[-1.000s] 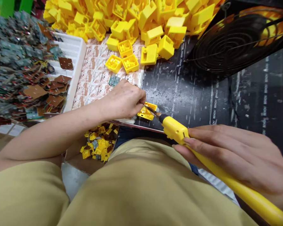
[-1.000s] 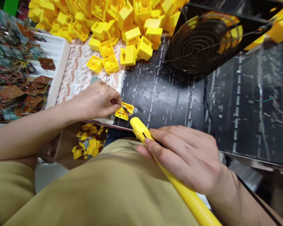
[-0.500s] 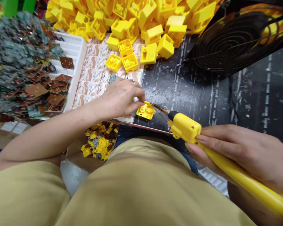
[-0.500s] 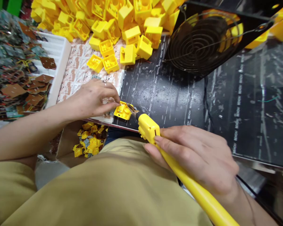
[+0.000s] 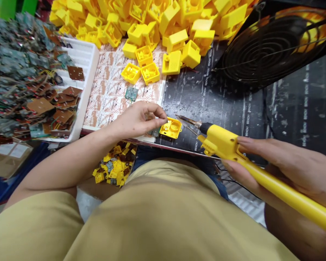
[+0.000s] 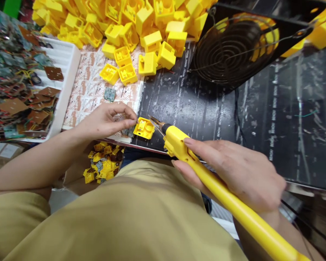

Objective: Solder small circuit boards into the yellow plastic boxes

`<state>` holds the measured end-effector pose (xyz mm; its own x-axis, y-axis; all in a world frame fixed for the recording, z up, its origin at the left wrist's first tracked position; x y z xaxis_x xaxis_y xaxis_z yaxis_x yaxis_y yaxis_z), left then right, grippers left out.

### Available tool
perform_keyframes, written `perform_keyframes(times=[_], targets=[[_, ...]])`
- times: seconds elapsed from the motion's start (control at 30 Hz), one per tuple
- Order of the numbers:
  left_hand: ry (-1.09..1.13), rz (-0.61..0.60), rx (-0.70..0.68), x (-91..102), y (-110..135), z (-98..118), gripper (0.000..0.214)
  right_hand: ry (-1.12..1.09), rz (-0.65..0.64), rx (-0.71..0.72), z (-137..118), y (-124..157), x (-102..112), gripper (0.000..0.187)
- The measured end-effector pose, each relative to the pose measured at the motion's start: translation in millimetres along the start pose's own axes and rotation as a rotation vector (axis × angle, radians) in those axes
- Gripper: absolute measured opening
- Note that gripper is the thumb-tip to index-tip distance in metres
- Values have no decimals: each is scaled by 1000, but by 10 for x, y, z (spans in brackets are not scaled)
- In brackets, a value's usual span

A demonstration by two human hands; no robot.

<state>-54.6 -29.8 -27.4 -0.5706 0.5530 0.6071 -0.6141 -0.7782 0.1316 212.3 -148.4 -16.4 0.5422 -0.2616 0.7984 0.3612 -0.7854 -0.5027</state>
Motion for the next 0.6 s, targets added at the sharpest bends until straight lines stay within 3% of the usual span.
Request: perform_keyframes(times=[0.13,0.3,0.47,0.6], targets=[[-185,-77,1,28,28,28,14,-38,-59,9,111,78,36,51],[-504,-27,7,13,106,113,11,-130,-130,7,202,109,72,50],[-538,-72,-1,-31,113,187,16,-230,-175,151,161,53,88,75],[-544,-118,9,-21,101,205,15,-269,-176,95,99,36,123,79]])
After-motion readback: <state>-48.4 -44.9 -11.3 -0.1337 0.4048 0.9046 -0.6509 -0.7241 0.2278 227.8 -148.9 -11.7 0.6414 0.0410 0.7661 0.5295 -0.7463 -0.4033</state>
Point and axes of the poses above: each hand's wrist, its own y-axis away from the middle knuckle, its own x-axis out of the back of the hand, z = x × y, the point moved 2 cm from there along -y, towards the middle knuckle, and after that the axes turned 4 degrees about -z, right-handed, at the moved point
